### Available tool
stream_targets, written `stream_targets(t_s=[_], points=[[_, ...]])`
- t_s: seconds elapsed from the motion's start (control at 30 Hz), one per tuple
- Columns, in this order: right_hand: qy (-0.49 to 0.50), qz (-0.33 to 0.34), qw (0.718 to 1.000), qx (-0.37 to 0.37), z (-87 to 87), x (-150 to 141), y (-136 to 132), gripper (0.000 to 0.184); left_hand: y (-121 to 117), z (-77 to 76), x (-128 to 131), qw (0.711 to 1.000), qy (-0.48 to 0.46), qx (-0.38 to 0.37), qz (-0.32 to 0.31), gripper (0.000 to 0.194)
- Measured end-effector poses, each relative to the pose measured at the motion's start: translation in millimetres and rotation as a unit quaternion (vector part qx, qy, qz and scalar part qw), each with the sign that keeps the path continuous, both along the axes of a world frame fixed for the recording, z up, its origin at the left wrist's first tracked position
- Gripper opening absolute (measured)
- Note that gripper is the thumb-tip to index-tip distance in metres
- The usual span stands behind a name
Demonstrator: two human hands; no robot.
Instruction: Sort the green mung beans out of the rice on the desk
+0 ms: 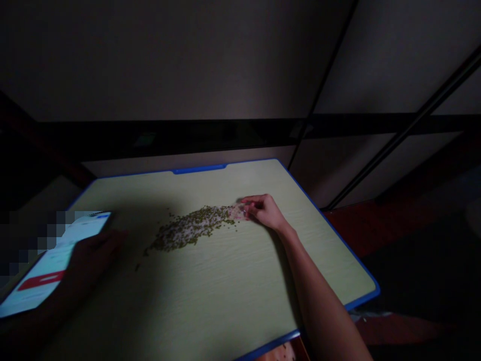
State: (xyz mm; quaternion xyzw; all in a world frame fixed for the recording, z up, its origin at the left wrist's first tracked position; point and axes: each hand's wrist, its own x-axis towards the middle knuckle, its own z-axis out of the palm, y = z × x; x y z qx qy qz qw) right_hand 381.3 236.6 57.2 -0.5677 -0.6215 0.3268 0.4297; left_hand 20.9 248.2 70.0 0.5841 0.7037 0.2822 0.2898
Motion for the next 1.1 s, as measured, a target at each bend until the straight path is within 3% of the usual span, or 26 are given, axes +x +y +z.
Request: stream_targets(t_s=[0.33,0.67,1.1], points=[[0.013,-0.032,0.999,-0.015,-0.1,5.5,-0.1,0.036,1.2,-3.6,-2.1,1.0,-0.007,0.001,0.005,0.035],[0.006,-0.02,1.0,-0.022,2.8,0.5,-1.2,0.032,-2.5,5.0,3.6,1.0,0.016,0.006,-0.001,0.034],[0.008,-0.056,0.998,-0.024,0.7,3.1,0.6,0.035,-0.4,-2.2,-1.3,1.0,0.003,0.003,-0.007,0.039]])
